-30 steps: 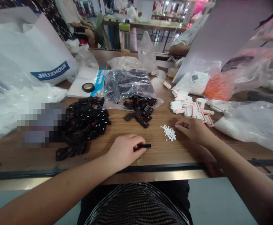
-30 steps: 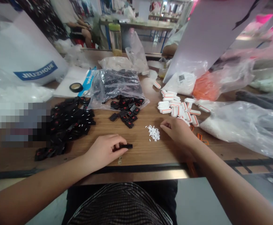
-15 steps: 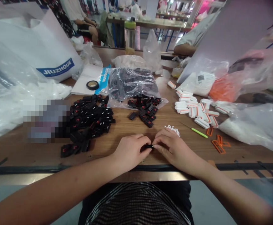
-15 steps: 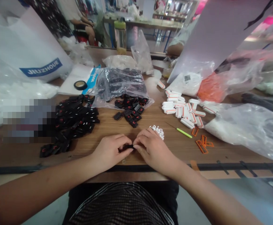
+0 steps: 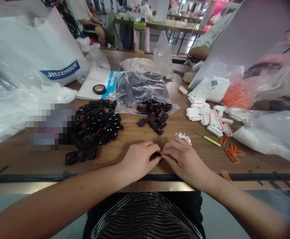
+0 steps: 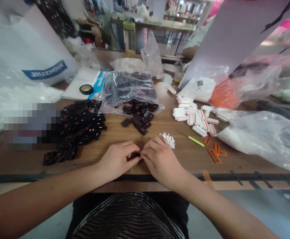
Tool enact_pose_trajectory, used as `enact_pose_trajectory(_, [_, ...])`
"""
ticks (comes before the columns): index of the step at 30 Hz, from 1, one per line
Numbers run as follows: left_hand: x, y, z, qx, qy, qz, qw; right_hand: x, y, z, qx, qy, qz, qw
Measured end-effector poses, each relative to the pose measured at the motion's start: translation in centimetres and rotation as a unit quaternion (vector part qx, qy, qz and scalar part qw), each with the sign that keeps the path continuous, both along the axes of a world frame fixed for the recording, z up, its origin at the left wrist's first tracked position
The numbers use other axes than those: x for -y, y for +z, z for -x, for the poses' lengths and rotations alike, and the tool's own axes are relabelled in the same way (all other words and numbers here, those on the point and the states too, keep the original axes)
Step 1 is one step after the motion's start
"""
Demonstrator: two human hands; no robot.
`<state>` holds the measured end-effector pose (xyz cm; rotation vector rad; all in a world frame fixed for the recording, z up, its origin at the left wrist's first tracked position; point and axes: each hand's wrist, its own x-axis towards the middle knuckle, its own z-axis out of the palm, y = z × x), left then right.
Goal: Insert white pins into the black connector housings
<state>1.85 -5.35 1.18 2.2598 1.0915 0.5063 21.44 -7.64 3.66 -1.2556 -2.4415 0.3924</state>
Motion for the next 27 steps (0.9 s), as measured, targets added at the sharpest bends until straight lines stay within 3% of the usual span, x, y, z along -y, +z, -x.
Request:
enact_pose_trajectory(8, [0.0,-0.1,0.0,0.012,0.004,-0.006,1.0,0.0,-0.3,-0.7,-0.071,0.006,0.027,0.997])
enact_pose_trajectory(14, [0.0,-0.4,0.1,0.029,0.001,-0.011,1.0,0.1,-1.6,-1.1,-0.132,-0.034,0.009,0.991])
enact_pose_trajectory(27, [0.0,-0.2,0.1,0.025,0.005,-0.002,1.0,1.1,-1.4,-0.7,-0.005,-0.011,-0.115,0.993])
